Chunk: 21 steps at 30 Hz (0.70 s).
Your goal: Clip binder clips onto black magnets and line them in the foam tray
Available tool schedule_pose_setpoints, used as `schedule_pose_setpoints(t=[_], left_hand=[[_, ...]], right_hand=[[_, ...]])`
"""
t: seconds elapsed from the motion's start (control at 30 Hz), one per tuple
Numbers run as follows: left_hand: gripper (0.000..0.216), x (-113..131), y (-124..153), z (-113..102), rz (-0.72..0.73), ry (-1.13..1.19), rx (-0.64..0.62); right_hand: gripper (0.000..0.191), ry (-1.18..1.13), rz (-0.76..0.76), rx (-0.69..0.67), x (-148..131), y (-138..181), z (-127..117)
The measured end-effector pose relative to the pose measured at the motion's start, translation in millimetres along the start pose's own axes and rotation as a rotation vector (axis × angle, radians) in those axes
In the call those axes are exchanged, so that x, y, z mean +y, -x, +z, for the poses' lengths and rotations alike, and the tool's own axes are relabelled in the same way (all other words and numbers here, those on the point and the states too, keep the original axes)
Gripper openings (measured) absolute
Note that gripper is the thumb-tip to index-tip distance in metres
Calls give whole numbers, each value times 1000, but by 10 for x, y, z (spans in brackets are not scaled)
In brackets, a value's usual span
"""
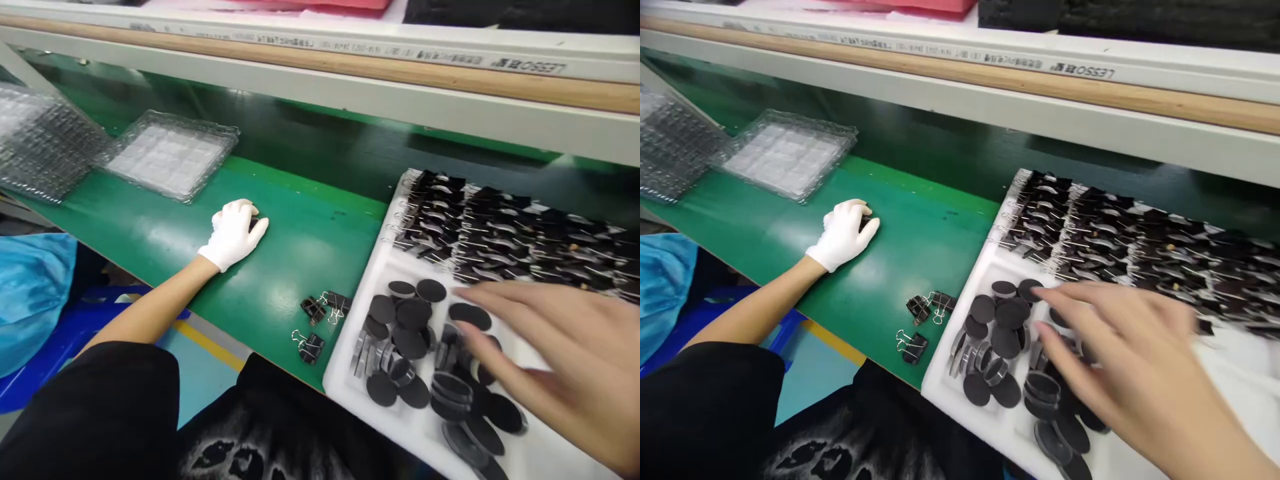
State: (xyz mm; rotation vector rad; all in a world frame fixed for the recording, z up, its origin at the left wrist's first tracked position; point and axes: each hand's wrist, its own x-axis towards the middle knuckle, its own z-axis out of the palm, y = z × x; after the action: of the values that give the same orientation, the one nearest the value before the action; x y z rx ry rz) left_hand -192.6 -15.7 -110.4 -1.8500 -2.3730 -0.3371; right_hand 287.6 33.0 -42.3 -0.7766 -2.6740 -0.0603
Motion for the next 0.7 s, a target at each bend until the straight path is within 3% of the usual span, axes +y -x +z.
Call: schedule_pose_setpoints(t=[0.13,0.23,0.3,0.4,0.5,0.6,0.7], left_hand=[[62,-103,-15,-114,163,-69,-56],[46,-247,-114,-201,293,-112,-49],[37,-209,-213,-195,387,-122,-80],[42,115,-316,-65,524,-82,-159],[44,574,-356,105,612,-2,-154],[54,856,-380,120,653,97,-72],[77,800,-413,-46,620,129,-3]], right_hand=[[30,67,-76,-127,-214,-243,246],[34,65,24,-257,-193,-387,403],[32,33,96,-371,-158,-493,458],[27,-36,162,-549,-112,-679,480],[27,-125,191,-654,-59,-827,481],[34,-117,230,-652,-22,-904,466],[35,-123,280,-486,-64,-997,421]])
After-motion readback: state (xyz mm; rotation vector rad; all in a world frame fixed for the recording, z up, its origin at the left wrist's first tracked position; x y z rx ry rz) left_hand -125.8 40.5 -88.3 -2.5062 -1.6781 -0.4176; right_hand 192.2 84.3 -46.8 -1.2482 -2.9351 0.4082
